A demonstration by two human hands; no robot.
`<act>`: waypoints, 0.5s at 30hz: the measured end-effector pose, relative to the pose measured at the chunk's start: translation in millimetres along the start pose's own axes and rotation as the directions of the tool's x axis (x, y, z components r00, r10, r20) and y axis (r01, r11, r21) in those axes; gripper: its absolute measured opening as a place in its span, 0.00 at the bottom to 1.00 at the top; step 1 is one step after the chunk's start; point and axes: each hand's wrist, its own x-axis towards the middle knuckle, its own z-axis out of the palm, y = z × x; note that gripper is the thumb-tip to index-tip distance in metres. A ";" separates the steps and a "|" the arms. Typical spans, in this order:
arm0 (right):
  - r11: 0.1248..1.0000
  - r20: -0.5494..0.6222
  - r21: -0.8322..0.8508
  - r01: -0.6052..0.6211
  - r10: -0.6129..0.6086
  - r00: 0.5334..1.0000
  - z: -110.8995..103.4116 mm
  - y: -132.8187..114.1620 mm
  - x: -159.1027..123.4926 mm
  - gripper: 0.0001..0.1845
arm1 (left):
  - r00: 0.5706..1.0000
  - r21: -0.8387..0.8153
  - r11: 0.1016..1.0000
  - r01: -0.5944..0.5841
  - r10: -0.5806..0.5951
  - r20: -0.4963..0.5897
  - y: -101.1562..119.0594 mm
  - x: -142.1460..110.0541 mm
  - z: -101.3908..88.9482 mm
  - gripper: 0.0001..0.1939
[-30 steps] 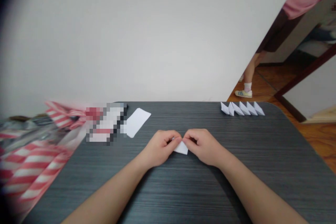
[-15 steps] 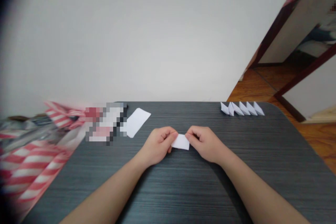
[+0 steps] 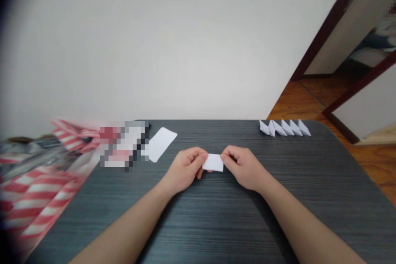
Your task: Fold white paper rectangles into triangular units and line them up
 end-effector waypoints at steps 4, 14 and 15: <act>1.000 0.002 0.007 0.000 0.000 1.000 0.9 -0.2 -0.7 0.12 | 1.000 0.036 0.999 0.013 -0.012 -0.026 1.1 -1.7 0.3 0.18; 0.998 0.005 0.061 -0.002 0.002 1.000 2.6 1.4 -1.8 0.12 | 1.000 0.019 1.000 -0.007 0.007 -0.024 1.8 -0.7 0.3 0.16; 0.998 -0.015 0.066 -0.005 0.006 1.000 3.0 2.6 -1.6 0.12 | 1.000 0.019 1.000 -0.012 0.012 -0.004 1.7 -0.6 -0.2 0.16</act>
